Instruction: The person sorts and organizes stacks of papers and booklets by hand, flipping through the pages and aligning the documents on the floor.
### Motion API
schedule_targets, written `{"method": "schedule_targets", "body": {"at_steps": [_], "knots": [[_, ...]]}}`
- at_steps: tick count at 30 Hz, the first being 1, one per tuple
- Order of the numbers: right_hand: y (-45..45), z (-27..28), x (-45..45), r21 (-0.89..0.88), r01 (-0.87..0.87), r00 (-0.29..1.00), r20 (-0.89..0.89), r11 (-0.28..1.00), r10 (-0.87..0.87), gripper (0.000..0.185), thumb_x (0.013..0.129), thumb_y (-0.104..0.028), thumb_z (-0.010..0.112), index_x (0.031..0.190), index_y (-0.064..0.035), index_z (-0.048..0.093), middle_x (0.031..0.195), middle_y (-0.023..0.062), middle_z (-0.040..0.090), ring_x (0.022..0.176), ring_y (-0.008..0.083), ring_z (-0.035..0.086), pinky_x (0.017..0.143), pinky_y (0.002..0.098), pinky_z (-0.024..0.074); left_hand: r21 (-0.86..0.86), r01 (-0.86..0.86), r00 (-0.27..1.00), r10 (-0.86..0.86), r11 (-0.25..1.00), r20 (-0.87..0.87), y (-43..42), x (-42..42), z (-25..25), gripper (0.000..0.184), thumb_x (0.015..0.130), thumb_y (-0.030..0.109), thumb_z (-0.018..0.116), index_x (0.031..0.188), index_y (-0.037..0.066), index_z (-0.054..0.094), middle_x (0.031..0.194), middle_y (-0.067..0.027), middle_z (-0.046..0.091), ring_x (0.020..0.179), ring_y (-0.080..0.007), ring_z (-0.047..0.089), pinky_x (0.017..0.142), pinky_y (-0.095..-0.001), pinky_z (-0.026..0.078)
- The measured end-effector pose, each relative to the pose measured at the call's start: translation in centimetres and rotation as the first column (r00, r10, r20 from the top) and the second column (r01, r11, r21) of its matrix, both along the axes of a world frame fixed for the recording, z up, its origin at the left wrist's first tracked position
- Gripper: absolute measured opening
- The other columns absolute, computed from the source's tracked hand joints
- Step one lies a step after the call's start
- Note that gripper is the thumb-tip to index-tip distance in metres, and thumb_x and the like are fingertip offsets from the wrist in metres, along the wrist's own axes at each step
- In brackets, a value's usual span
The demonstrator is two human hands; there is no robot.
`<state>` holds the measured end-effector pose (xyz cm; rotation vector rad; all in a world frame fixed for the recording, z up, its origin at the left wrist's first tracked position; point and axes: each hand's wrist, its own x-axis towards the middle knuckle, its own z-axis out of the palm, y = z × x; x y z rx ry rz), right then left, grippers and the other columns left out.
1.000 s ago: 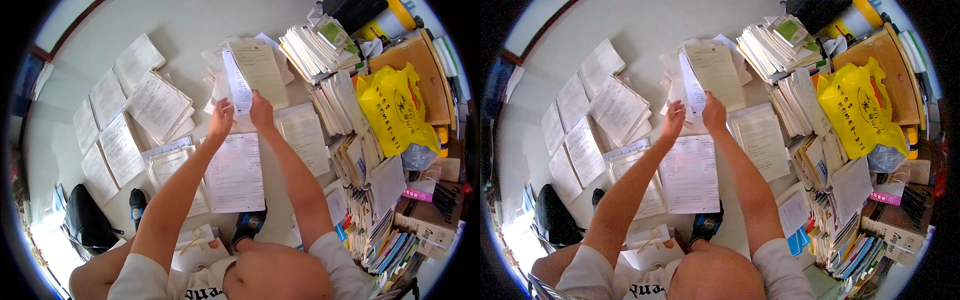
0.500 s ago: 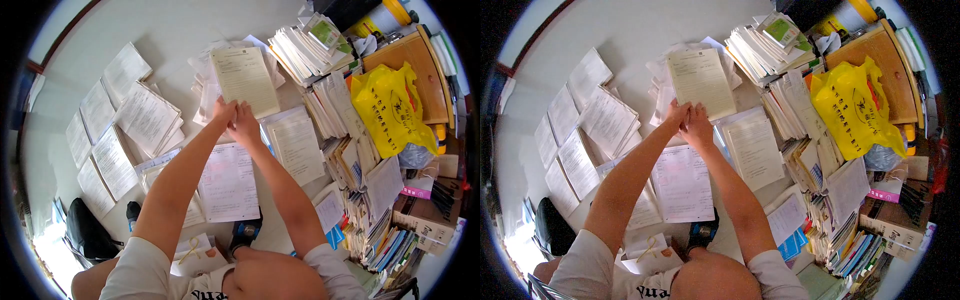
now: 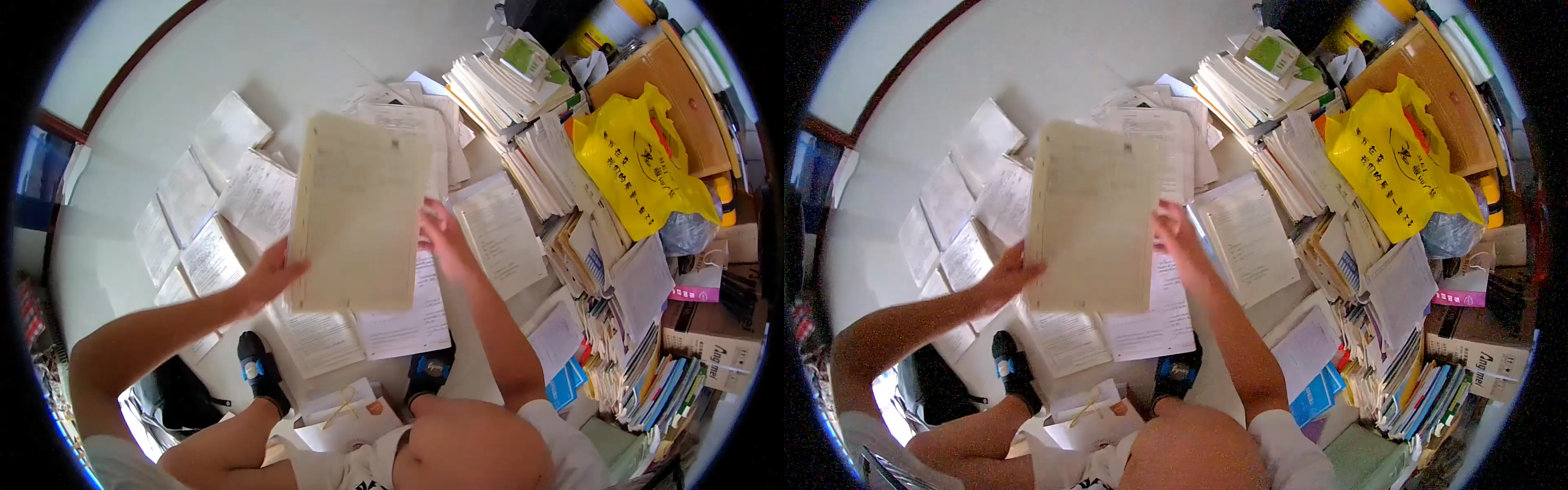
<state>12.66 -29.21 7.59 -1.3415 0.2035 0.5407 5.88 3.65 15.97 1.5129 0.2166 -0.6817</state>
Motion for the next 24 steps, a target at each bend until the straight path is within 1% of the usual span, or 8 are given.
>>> {"method": "schedule_targets", "body": {"at_steps": [2, 4, 8, 11, 12, 19, 21, 24], "knots": [[4.3, 4.5, -4.9, 0.075, 0.004, 0.992, 0.128, 0.997, -0.013, 0.056, 0.098, -0.028, 0.067, 0.142, -0.0023, 0.043, 0.130, 0.0120, 0.061, 0.121, 0.0177, 0.056, 0.100, 0.0355, 0.0470, 0.094, 0.133, 0.991, -0.133, 0.987, -0.004, 1.7, -5.3, 3.3, 0.055, 0.095, 0.008, 0.065, 0.146, 0.002, 0.043, 0.132, -0.0099, 0.060, 0.123, -0.0169, 0.054, 0.107, -0.0373, 0.044], [6.8, 5.6, -8.3, 0.170, -0.084, 0.982, 0.179, 0.982, 0.053, 0.056, 0.098, -0.026, 0.068, 0.141, -0.0005, 0.045, 0.129, 0.0117, 0.061, 0.120, 0.0181, 0.056, 0.103, 0.0342, 0.0443, -0.035, 0.141, 0.981, -0.144, 0.989, -0.129, 2.9, -9.6, 6.0, 0.056, 0.092, 0.005, 0.068, 0.143, 0.002, 0.048, 0.132, -0.0091, 0.061, 0.122, -0.0162, 0.054, 0.107, -0.0365, 0.044], [10.0, 9.2, -11.2, 0.062, -0.113, 0.960, 0.265, 0.992, 0.093, 0.050, 0.100, -0.025, 0.065, 0.139, 0.0001, 0.047, 0.128, 0.0107, 0.061, 0.119, 0.0168, 0.055, 0.103, 0.0335, 0.0439, -0.118, -0.150, 0.969, 0.122, 0.982, -0.216, 3.2, -14.0, 3.6, 0.048, 0.094, 0.008, 0.067, 0.140, 0.002, 0.052, 0.132, -0.0080, 0.061, 0.120, -0.0174, 0.055, 0.103, -0.0355, 0.046], [10.3, 12.0, -10.3, 0.052, -0.137, 0.948, 0.297, 0.989, 0.116, 0.043, 0.104, -0.023, 0.057, 0.139, -0.0001, 0.048, 0.127, 0.0086, 0.060, 0.117, 0.0155, 0.056, 0.102, 0.0324, 0.0440, -0.190, -0.246, 0.969, 0.233, 0.951, -0.087, 2.7, -14.2, 2.4, 0.042, 0.098, 0.012, 0.064, 0.137, 0.001, 0.054, 0.128, -0.0080, 0.063, 0.116, -0.0186, 0.057, 0.100, -0.0350, 0.047], [10.2, 13.3, -9.7, -0.102, -0.169, 0.923, 0.333, 0.980, 0.194, 0.044, 0.106, -0.027, 0.053, 0.140, -0.0004, 0.047, 0.126, 0.0091, 0.060, 0.117, 0.0152, 0.055, 0.102, 0.0319, 0.0435, -0.258, -0.313, 0.950, 0.307, 0.914, -0.064, 2.4, -14.4, 1.6, 0.041, 0.099, 0.012, 0.064, 0.137, 0.001, 0.054, 0.126, -0.0082, 0.063, 0.115, -0.0189, 0.058, 0.099, -0.0348, 0.047], [12.2, 18.6, -7.0, -0.118, -0.335, 0.936, 0.072, 0.935, 0.344, 0.047, 0.107, -0.028, 0.052, 0.143, -0.0007, 0.045, 0.126, 0.0108, 0.060, 0.112, 0.0134, 0.058, 0.094, 0.0288, 0.0483, -0.563, -0.400, 0.872, 0.489, 0.723, 0.008, 4.6, -14.4, 3.1, 0.039, 0.100, 0.011, 0.062, 0.135, -0.002, 0.053, 0.126, -0.0114, 0.063, 0.115, -0.0191, 0.059, 0.097, -0.0341, 0.052], [13.7, 20.2, -7.3, -0.445, -0.391, 0.780, 0.304, 0.805, 0.547, 0.050, 0.103, -0.015, 0.056, 0.149, -0.0017, 0.038, 0.126, 0.0126, 0.059, 0.105, 0.0136, 0.062, 0.088, 0.0278, 0.0515, -0.593, -0.433, 0.850, 0.527, 0.679, -0.018, 4.8, -15.0, 2.6, 0.042, 0.098, 0.011, 0.064, 0.136, -0.001, 0.049, 0.127, -0.0137, 0.061, 0.117, -0.0218, 0.059, 0.097, -0.0372, 0.053], [16.1, 22.1, -8.5, -0.519, -0.293, 0.705, 0.451, 0.803, 0.548, 0.062, 0.099, -0.003, 0.057, 0.154, -0.0036, 0.028, 0.122, 0.0135, 0.058, 0.102, 0.0156, 0.063, 0.085, 0.0279, 0.0530, -0.635, -0.459, 0.836, 0.544, 0.621, -0.072, 5.3, -15.6, 2.8, 0.046, 0.097, 0.012, 0.067, 0.137, -0.001, 0.047, 0.127, -0.0152, 0.060, 0.118, -0.0235, 0.058, 0.098, -0.0387, 0.053]]}}
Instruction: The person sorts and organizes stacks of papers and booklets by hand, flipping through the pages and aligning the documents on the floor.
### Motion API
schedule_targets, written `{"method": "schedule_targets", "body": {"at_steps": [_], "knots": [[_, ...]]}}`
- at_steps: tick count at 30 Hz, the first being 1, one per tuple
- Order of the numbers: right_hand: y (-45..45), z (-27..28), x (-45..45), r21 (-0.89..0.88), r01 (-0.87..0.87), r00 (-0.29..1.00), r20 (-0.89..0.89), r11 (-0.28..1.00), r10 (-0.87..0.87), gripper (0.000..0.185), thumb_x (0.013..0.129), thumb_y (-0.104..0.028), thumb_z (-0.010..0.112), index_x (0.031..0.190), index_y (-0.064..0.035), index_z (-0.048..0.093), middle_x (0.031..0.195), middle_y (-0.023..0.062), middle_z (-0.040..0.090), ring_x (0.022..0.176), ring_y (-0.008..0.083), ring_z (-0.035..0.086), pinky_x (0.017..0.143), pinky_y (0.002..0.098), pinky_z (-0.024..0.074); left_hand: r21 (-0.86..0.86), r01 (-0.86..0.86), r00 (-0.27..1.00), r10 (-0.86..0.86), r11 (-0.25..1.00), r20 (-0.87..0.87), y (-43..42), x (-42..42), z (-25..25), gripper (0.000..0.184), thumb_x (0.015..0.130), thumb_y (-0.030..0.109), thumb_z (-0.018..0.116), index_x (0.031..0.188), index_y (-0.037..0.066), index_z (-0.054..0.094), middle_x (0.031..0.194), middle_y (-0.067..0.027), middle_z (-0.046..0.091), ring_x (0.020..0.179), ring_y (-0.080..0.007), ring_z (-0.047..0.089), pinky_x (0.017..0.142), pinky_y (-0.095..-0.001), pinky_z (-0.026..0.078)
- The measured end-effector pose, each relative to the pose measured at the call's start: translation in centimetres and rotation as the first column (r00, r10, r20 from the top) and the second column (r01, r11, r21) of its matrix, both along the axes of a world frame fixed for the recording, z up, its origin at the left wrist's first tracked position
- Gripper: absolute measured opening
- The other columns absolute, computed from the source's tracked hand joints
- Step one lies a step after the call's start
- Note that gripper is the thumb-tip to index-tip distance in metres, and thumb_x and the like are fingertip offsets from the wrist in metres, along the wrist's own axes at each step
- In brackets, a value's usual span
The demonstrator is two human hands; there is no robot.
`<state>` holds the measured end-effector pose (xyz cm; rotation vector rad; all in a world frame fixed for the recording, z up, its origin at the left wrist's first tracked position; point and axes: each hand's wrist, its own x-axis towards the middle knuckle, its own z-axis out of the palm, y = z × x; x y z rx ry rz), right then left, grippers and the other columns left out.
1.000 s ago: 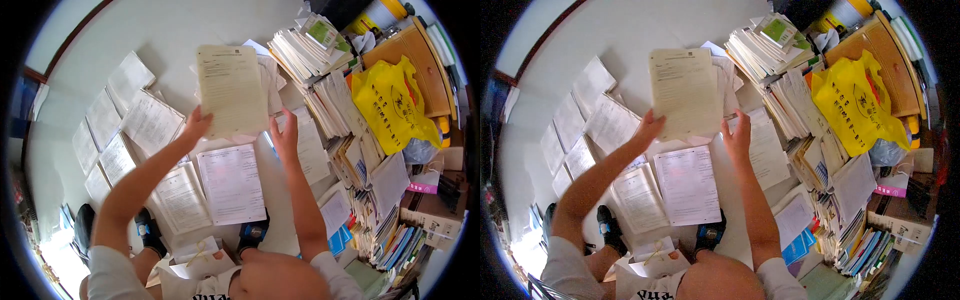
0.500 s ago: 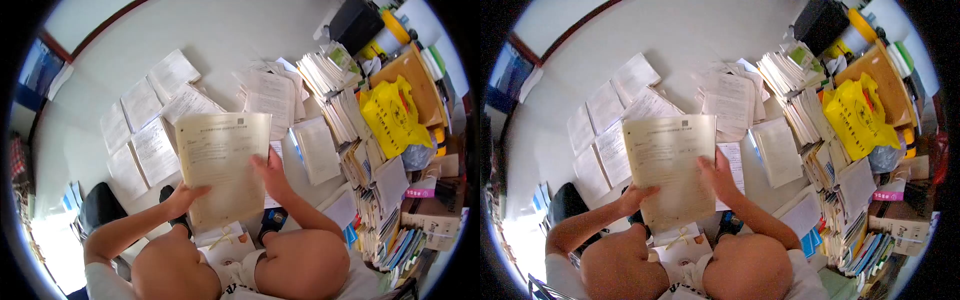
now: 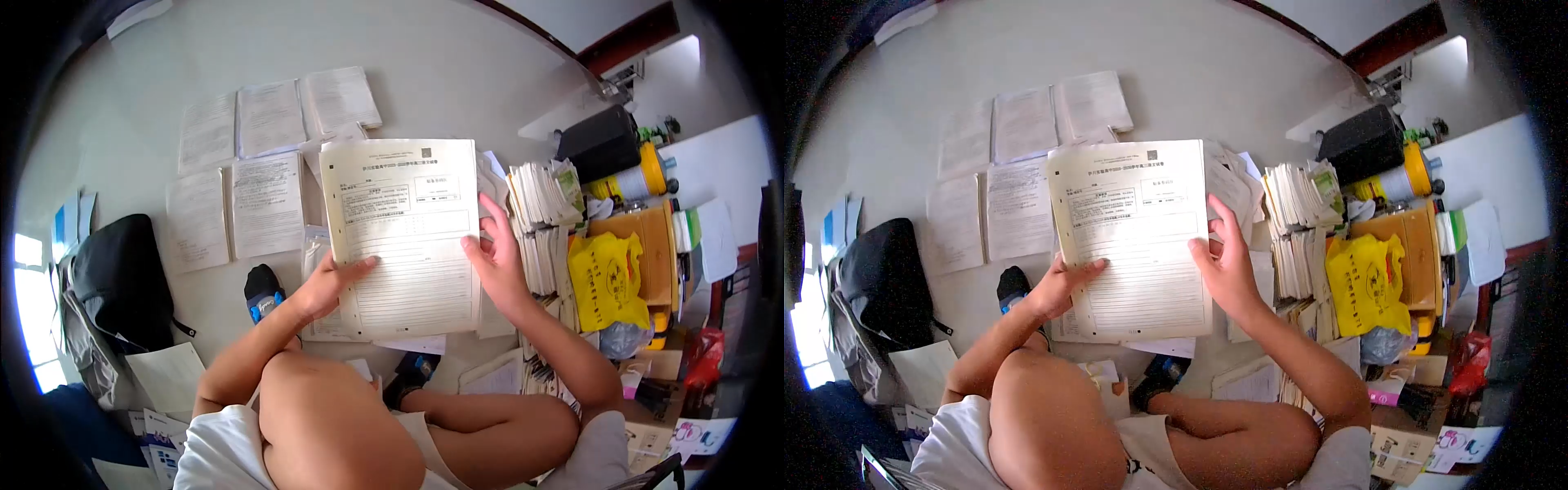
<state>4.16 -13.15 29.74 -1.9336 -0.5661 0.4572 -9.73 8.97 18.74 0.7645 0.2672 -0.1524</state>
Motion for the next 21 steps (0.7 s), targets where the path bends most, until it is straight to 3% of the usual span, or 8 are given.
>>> {"method": "schedule_targets", "body": {"at_steps": [4, 6, 7, 9, 12, 14, 16, 21], "knots": [[3.0, 1.4, 0.7, -0.013, -0.063, 0.991, 0.121, 0.998, 0.064, 0.077, 0.095, 0.002, 0.059, 0.158, -0.0090, 0.017, 0.120, 0.0128, 0.054, 0.101, 0.0171, 0.064, 0.082, 0.0271, 0.0541, 0.155, -0.032, 0.997, 0.021, 0.987, 0.073, 1.2, -1.3, -1.2, 0.041, 0.100, 0.016, 0.063, 0.136, -0.003, 0.053, 0.125, -0.0121, 0.064, 0.114, -0.0183, 0.059, 0.097, -0.0329, 0.050], [5.2, 1.5, 1.5, -0.002, -0.049, 0.981, 0.190, 0.999, 0.049, 0.078, 0.091, 0.001, 0.065, 0.156, -0.0098, 0.026, 0.122, 0.0128, 0.052, 0.104, 0.0219, 0.063, 0.081, 0.0308, 0.0554, 0.195, -0.014, 0.995, -0.006, 0.981, 0.104, 1.3, -1.9, -1.8, 0.042, 0.100, 0.017, 0.063, 0.135, -0.004, 0.054, 0.124, -0.0122, 0.064, 0.113, -0.0181, 0.059, 0.097, -0.0322, 0.049], [6.3, 1.8, 2.3, -0.200, -0.038, 0.766, 0.623, 0.979, 0.157, 0.074, 0.088, 0.000, 0.069, 0.152, -0.0092, 0.034, 0.121, 0.0130, 0.052, 0.107, 0.0256, 0.062, 0.081, 0.0335, 0.0556, 0.198, -0.006, 0.998, -0.006, 0.980, 0.063, 1.1, -2.3, -1.5, 0.042, 0.101, 0.017, 0.062, 0.136, -0.004, 0.054, 0.124, -0.0123, 0.065, 0.113, -0.0183, 0.059, 0.097, -0.0321, 0.049], [8.0, 2.6, 2.2, -0.316, 0.004, 0.400, 0.870, 0.949, 0.288, 0.060, 0.080, -0.002, 0.075, 0.136, -0.0067, 0.054, 0.120, 0.0145, 0.051, 0.116, 0.0334, 0.055, 0.086, 0.0426, 0.0543, 0.131, 0.043, 0.999, -0.039, 0.990, -0.033, 1.2, -2.3, -1.5, 0.047, 0.098, 0.008, 0.065, 0.140, -0.001, 0.048, 0.128, -0.0118, 0.062, 0.116, -0.0188, 0.057, 0.100, -0.0341, 0.047], [9.7, 1.7, 1.4, -0.366, -0.132, 0.536, 0.755, 0.921, 0.377, 0.055, 0.079, -0.002, 0.075, 0.131, -0.0064, 0.057, 0.124, 0.0150, 0.051, 0.113, 0.0312, 0.055, 0.091, 0.0432, 0.0524, 0.046, 0.034, 0.998, -0.032, 0.998, -0.048, 1.0, -1.4, -2.5, 0.047, 0.097, 0.007, 0.066, 0.140, -0.001, 0.049, 0.129, -0.0122, 0.062, 0.117, -0.0194, 0.057, 0.099, -0.0344, 0.048], [10.2, 1.2, 2.3, -0.405, -0.131, 0.544, 0.734, 0.905, 0.407, 0.050, 0.081, -0.001, 0.073, 0.128, -0.0075, 0.059, 0.125, 0.0129, 0.052, 0.111, 0.0298, 0.056, 0.095, 0.0431, 0.0507, 0.010, 0.034, 0.997, -0.033, 0.999, -0.065, 0.8, -0.9, -2.6, 0.046, 0.097, 0.007, 0.066, 0.139, -0.001, 0.050, 0.129, -0.0122, 0.062, 0.117, -0.0198, 0.058, 0.099, -0.0345, 0.049], [10.6, 0.5, 4.5, -0.517, -0.155, 0.429, 0.732, 0.842, 0.529, 0.048, 0.083, 0.002, 0.067, 0.129, -0.0104, 0.059, 0.124, 0.0102, 0.053, 0.111, 0.0276, 0.058, 0.095, 0.0417, 0.0503, -0.024, 0.033, 0.996, -0.035, 0.999, -0.084, 0.6, -0.6, -3.0, 0.046, 0.097, 0.007, 0.067, 0.139, -0.002, 0.051, 0.129, -0.0123, 0.063, 0.117, -0.0202, 0.058, 0.099, -0.0346, 0.049], [10.3, -0.7, 8.3, -0.492, -0.445, 0.715, 0.307, 0.748, 0.628, 0.041, 0.084, 0.011, 0.055, 0.120, -0.0063, 0.067, 0.118, 0.0107, 0.061, 0.115, 0.0271, 0.060, 0.102, 0.0377, 0.0478, 0.026, 0.126, 0.986, -0.123, 0.992, -0.109, 0.4, -1.0, -4.2, 0.043, 0.097, 0.006, 0.066, 0.137, -0.002, 0.053, 0.127, -0.0125, 0.065, 0.116, -0.0211, 0.061, 0.099, -0.0346, 0.050]]}}
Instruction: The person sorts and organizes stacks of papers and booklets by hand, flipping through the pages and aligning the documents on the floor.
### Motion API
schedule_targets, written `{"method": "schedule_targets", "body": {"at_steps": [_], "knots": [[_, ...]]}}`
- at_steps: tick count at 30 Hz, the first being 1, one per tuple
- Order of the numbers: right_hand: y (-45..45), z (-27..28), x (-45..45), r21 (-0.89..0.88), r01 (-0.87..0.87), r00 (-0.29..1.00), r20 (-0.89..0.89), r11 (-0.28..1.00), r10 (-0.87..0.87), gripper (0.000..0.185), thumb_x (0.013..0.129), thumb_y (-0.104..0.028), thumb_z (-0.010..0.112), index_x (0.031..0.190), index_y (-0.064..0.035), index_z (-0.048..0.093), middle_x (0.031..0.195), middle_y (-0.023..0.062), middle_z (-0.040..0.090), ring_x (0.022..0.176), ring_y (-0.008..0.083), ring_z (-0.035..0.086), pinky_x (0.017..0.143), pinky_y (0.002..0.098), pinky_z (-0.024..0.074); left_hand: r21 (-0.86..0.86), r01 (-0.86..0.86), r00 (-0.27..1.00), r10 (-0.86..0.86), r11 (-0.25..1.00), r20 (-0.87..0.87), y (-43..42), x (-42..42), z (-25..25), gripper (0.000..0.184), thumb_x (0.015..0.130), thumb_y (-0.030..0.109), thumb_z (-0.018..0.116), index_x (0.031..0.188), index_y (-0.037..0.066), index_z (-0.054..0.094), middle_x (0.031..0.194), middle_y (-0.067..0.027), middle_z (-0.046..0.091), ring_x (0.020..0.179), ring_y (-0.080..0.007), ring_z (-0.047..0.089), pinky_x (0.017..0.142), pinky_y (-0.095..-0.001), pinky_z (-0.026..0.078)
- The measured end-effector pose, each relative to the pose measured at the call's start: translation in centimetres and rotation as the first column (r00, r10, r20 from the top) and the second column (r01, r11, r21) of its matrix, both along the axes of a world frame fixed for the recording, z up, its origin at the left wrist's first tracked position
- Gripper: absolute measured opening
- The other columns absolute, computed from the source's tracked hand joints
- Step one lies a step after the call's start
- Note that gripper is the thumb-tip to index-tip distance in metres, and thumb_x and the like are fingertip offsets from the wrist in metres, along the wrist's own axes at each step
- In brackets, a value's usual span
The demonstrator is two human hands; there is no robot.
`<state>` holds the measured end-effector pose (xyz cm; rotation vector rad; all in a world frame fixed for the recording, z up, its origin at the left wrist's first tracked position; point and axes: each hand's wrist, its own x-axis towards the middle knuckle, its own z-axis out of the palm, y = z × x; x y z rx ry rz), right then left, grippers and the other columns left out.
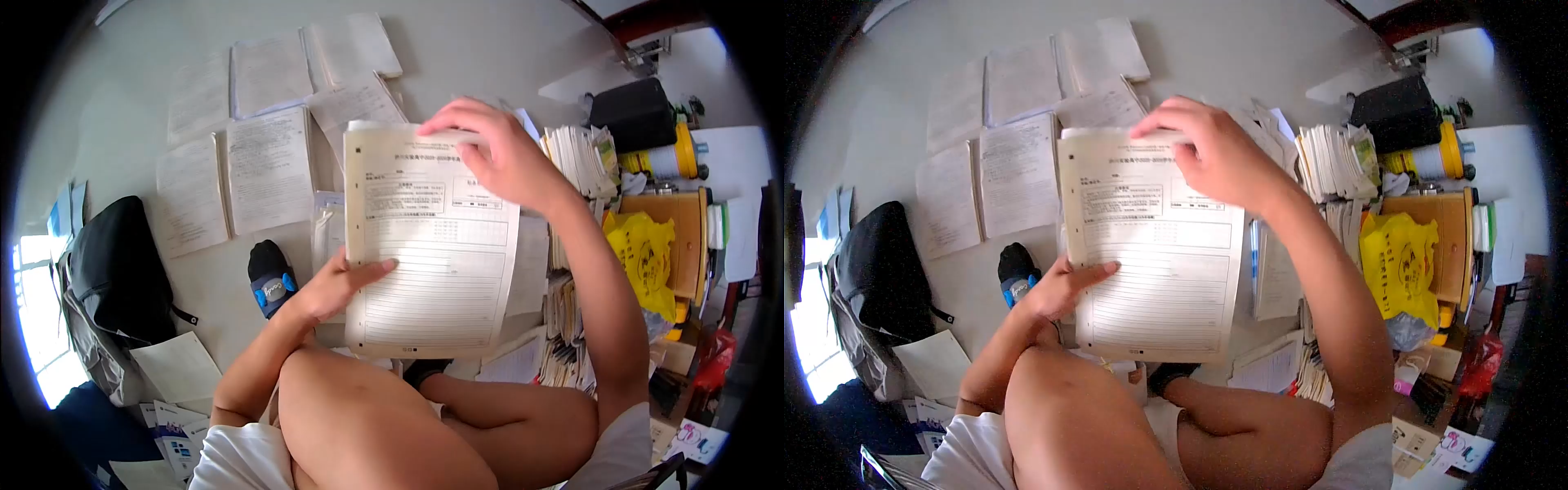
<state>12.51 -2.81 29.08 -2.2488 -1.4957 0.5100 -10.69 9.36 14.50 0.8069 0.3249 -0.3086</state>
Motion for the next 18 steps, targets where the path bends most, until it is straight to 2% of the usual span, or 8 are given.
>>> {"method": "schedule_targets", "body": {"at_steps": [2, 3, 5, 7, 9, 13, 16, 18], "knots": [[0.2, -0.5, 0.7, -0.015, 0.013, 0.995, -0.098, 1.000, -0.015, 0.044, 0.084, 0.012, 0.051, 0.121, -0.0057, 0.067, 0.109, 0.0102, 0.065, 0.111, 0.0250, 0.063, 0.100, 0.0360, 0.0498, -0.002, 0.007, 1.000, -0.007, 1.000, -0.001, -0.1, 0.2, 0.3, 0.042, 0.098, 0.009, 0.064, 0.137, -0.002, 0.054, 0.128, -0.0119, 0.065, 0.116, -0.0196, 0.061, 0.099, -0.0339, 0.049], [0.0, -0.8, 1.0, -0.014, 0.023, 0.994, -0.106, 1.000, -0.024, 0.044, 0.084, 0.012, 0.051, 0.121, -0.0057, 0.067, 0.109, 0.0102, 0.065, 0.111, 0.0250, 0.063, 0.100, 0.0360, 0.0498, -0.001, 0.001, 1.000, -0.001, 1.000, 0.003, 0.0, 0.2, 0.3, 0.041, 0.099, 0.011, 0.063, 0.137, -0.003, 0.054, 0.129, -0.0113, 0.064, 0.115, -0.0181, 0.060, 0.099, -0.0332, 0.049], [0.0, -1.6, 1.4, 0.024, 0.046, 0.968, -0.248, 0.999, -0.038, 0.047, 0.084, 0.013, 0.047, 0.122, -0.0052, 0.067, 0.109, 0.0091, 0.066, 0.106, 0.0214, 0.064, 0.097, 0.0344, 0.0513, -0.017, 0.014, 1.000, -0.015, 1.000, -0.018, 0.2, 0.2, 0.1, 0.043, 0.097, 0.009, 0.065, 0.137, -0.002, 0.054, 0.128, -0.0121, 0.065, 0.116, -0.0201, 0.061, 0.099, -0.0345, 0.050], [-0.1, -2.2, 1.8, 0.077, 0.001, 0.982, -0.188, 0.997, 0.014, 0.047, 0.085, 0.014, 0.046, 0.123, -0.0046, 0.067, 0.112, 0.0078, 0.067, 0.103, 0.0181, 0.064, 0.093, 0.0327, 0.0522, -0.033, 0.024, 0.999, -0.024, 0.999, -0.023, 0.3, 0.4, -0.2, 0.045, 0.095, 0.007, 0.067, 0.137, -0.002, 0.053, 0.127, -0.0129, 0.065, 0.116, -0.0221, 0.062, 0.099, -0.0359, 0.050], [-0.5, -1.9, 2.0, -0.034, 0.031, 0.961, -0.274, 0.999, -0.040, 0.047, 0.086, 0.013, 0.046, 0.124, -0.0052, 0.067, 0.112, 0.0077, 0.066, 0.103, 0.0172, 0.065, 0.092, 0.0314, 0.0517, -0.011, 0.008, 1.000, -0.008, 1.000, -0.012, -0.2, 0.3, -0.5, 0.045, 0.095, 0.007, 0.067, 0.137, -0.002, 0.054, 0.127, -0.0128, 0.065, 0.116, -0.0221, 0.062, 0.100, -0.0360, 0.050], [-1.2, -2.4, 2.2, -0.016, 0.045, 0.939, -0.340, 0.999, -0.048, 0.047, 0.087, 0.014, 0.045, 0.124, -0.0056, 0.068, 0.111, 0.0063, 0.065, 0.107, 0.0158, 0.063, 0.091, 0.0299, 0.0505, -0.002, 0.043, 0.999, -0.043, 0.999, -0.012, -0.2, 0.6, -0.1, 0.042, 0.099, 0.011, 0.063, 0.137, -0.003, 0.054, 0.129, -0.0114, 0.064, 0.116, -0.0184, 0.061, 0.099, -0.0329, 0.050], [-1.2, -3.1, 1.9, -0.032, 0.022, 0.950, -0.310, 0.999, -0.031, 0.043, 0.088, 0.010, 0.050, 0.123, -0.0066, 0.068, 0.111, 0.0063, 0.064, 0.105, 0.0175, 0.061, 0.093, 0.0323, 0.0496, -0.002, 0.078, 0.997, -0.078, 0.997, -0.027, -0.2, 0.9, -0.1, 0.041, 0.099, 0.010, 0.062, 0.137, -0.003, 0.054, 0.129, -0.0111, 0.064, 0.115, -0.0179, 0.061, 0.098, -0.0326, 0.050], [-1.2, -4.8, 1.1, 0.231, -0.011, 0.997, -0.069, 0.973, 0.027, 0.024, 0.087, 0.000, 0.061, 0.110, -0.0042, 0.069, 0.106, 0.0071, 0.062, 0.099, 0.0196, 0.060, 0.090, 0.0342, 0.0494, 0.043, 0.068, 0.997, -0.069, 0.997, 0.028, -0.5, 0.9, -0.4, 0.039, 0.100, 0.010, 0.061, 0.136, -0.002, 0.055, 0.127, -0.0095, 0.064, 0.114, -0.0161, 0.059, 0.098, -0.0318, 0.049]]}}
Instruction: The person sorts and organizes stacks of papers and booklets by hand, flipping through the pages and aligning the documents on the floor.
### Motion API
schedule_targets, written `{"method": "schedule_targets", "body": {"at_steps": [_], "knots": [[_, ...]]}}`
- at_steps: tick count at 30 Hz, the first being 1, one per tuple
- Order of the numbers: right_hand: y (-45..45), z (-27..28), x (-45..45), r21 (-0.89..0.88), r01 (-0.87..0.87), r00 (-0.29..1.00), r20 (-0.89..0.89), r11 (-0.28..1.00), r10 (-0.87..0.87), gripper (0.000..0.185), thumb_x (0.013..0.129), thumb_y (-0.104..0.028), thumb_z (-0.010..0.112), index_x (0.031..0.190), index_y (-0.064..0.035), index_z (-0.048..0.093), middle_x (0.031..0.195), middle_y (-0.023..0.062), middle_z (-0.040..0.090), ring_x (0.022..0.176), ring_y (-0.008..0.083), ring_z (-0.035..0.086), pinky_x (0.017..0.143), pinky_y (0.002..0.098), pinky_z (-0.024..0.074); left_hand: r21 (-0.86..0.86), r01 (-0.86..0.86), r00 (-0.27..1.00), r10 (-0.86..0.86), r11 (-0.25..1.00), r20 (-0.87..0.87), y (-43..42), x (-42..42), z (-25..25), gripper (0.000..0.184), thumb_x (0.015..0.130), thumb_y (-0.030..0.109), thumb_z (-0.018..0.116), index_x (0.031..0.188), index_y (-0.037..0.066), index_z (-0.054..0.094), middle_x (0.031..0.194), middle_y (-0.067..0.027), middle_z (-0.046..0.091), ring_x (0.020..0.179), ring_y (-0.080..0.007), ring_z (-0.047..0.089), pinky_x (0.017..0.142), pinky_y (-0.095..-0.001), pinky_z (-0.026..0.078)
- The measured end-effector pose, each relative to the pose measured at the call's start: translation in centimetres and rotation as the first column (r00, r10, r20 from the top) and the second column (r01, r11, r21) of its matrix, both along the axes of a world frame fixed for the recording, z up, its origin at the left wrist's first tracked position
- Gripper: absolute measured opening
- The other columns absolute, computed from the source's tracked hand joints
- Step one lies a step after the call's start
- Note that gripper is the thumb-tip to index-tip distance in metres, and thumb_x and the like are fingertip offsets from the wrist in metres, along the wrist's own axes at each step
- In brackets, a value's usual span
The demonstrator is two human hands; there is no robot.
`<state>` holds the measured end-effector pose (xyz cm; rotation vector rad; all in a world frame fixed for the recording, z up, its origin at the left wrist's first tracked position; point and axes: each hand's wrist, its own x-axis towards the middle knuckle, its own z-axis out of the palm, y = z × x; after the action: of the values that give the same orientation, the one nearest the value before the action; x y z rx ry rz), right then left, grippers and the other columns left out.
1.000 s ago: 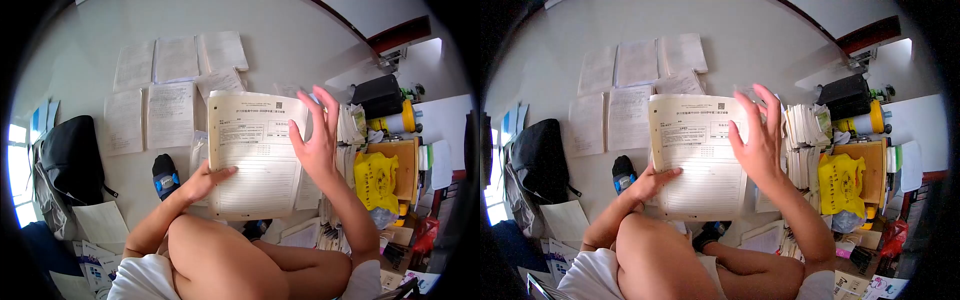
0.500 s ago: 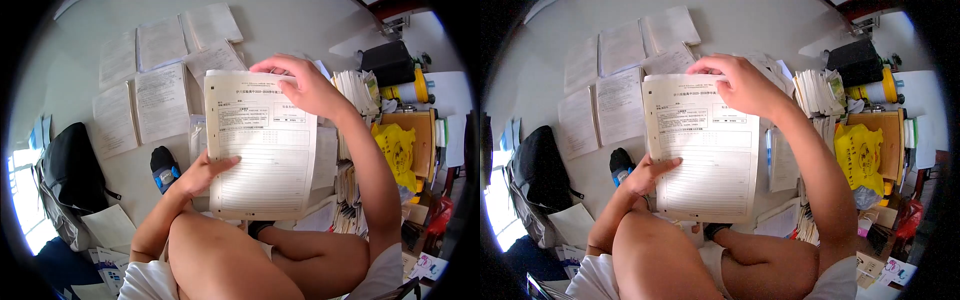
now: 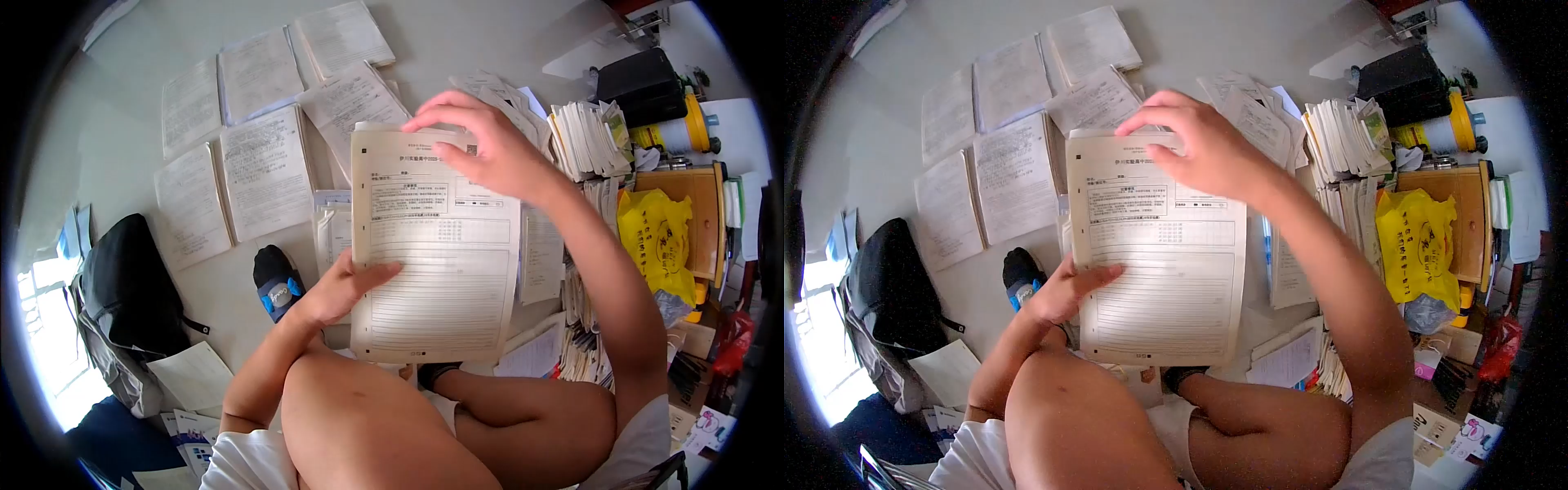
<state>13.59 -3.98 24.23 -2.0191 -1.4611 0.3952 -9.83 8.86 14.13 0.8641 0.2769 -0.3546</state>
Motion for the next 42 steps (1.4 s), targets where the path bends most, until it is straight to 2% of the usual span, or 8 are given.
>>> {"method": "schedule_targets", "body": {"at_steps": [3, 7, 13, 22, 32, 39, 41, 42], "knots": [[1.0, -0.7, -3.1, 0.202, 0.221, 0.876, 0.389, 0.954, -0.286, 0.019, 0.087, -0.018, 0.072, 0.096, -0.0054, 0.061, 0.100, 0.0101, 0.058, 0.094, 0.0240, 0.059, 0.082, 0.0360, 0.0496, 0.067, -0.030, 0.999, 0.027, 0.997, 0.033, -0.3, -0.3, -1.4, 0.039, 0.099, 0.010, 0.062, 0.136, -0.001, 0.053, 0.123, -0.0080, 0.065, 0.112, -0.0161, 0.060, 0.096, -0.0321, 0.049], [2.4, -2.7, -8.5, -0.143, 0.314, 0.857, -0.383, 0.938, -0.345, 0.035, 0.087, -0.028, 0.079, 0.091, -0.0016, 0.056, 0.087, 0.0078, 0.061, 0.078, 0.0156, 0.060, 0.071, 0.0292, 0.0513, 0.245, -0.085, 0.990, 0.055, 0.966, 0.127, -0.5, -0.1, -1.1, 0.044, 0.103, 0.011, 0.055, 0.144, 0.001, 0.043, 0.131, -0.0077, 0.058, 0.121, -0.0163, 0.053, 0.103, -0.0333, 0.044], [2.4, -4.2, -9.3, -0.143, 0.249, 0.716, -0.639, 0.958, -0.281, 0.031, 0.089, -0.027, 0.078, 0.094, -0.0030, 0.059, 0.086, 0.0007, 0.063, 0.079, 0.0093, 0.060, 0.072, 0.0261, 0.0512, 0.364, -0.138, 0.968, 0.048, 0.921, 0.245, -0.3, -0.3, 0.2, 0.053, 0.103, 0.007, 0.050, 0.152, 0.003, 0.030, 0.142, -0.0094, 0.048, 0.132, -0.0192, 0.043, 0.112, -0.0371, 0.034], [2.2, -4.3, -8.8, -0.040, 0.193, 0.567, -0.811, 0.980, -0.145, 0.030, 0.089, -0.024, 0.081, 0.099, -0.0044, 0.060, 0.089, -0.0011, 0.061, 0.081, 0.0066, 0.058, 0.075, 0.0237, 0.0502, 0.377, -0.116, 0.975, 0.034, 0.919, 0.218, 0.2, -0.7, 0.6, 0.048, 0.103, 0.007, 0.049, 0.149, 0.002, 0.035, 0.139, -0.0088, 0.050, 0.131, -0.0187, 0.044, 0.112, -0.0365, 0.034], [2.4, -4.8, -9.0, -0.059, 0.188, 0.617, -0.769, 0.980, -0.165, 0.032, 0.087, -0.025, 0.083, 0.097, -0.0042, 0.060, 0.089, -0.0006, 0.061, 0.082, 0.0069, 0.057, 0.075, 0.0230, 0.0499, 0.431, -0.142, 0.957, 0.012, 0.891, 0.291, 0.4, -0.9, -0.2, 0.050, 0.104, 0.007, 0.049, 0.151, 0.001, 0.032, 0.144, -0.0107, 0.047, 0.134, -0.0196, 0.041, 0.113, -0.0363, 0.032], [2.6, -5.6, -9.2, -0.004, 0.276, 0.498, -0.854, 0.961, -0.146, 0.018, 0.098, -0.015, 0.065, 0.107, 0.0002, 0.063, 0.095, 0.0036, 0.066, 0.085, 0.0097, 0.064, 0.079, 0.0265, 0.0532, 0.393, -0.092, 0.987, 0.031, 0.915, 0.160, 0.9, -0.9, 0.4, 0.057, 0.107, 0.023, 0.049, 0.152, -0.004, 0.028, 0.146, -0.0177, 0.046, 0.135, -0.0264, 0.044, 0.113, -0.0383, 0.033], [2.8, -4.5, -9.2, -0.066, 0.310, 0.317, -0.933, 0.948, -0.168, 0.019, 0.099, -0.014, 0.062, 0.112, -0.0004, 0.062, 0.098, 0.0032, 0.065, 0.089, 0.0098, 0.063, 0.080, 0.0271, 0.0542, 0.023, -0.353, 0.927, 0.346, 0.935, 0.147, 0.3, -1.2, -3.5, 0.062, 0.108, 0.038, 0.047, 0.153, 0.001, 0.029, 0.149, -0.0133, 0.044, 0.136, -0.0197, 0.041, 0.114, -0.0390, 0.034], [2.9, -4.5, -9.3, -0.063, 0.313, 0.273, -0.950, 0.948, -0.154, 0.020, 0.101, -0.014, 0.059, 0.116, -0.0012, 0.061, 0.102, 0.0029, 0.064, 0.093, 0.0095, 0.063, 0.082, 0.0273, 0.0545, 0.034, -0.415, 0.909, 0.412, 0.909, 0.059, 0.5, -0.6, -2.5, 0.062, 0.107, 0.028, 0.050, 0.156, 0.001, 0.024, 0.152, -0.0144, 0.041, 0.137, -0.0210, 0.040, 0.114, -0.0397, 0.034]]}}
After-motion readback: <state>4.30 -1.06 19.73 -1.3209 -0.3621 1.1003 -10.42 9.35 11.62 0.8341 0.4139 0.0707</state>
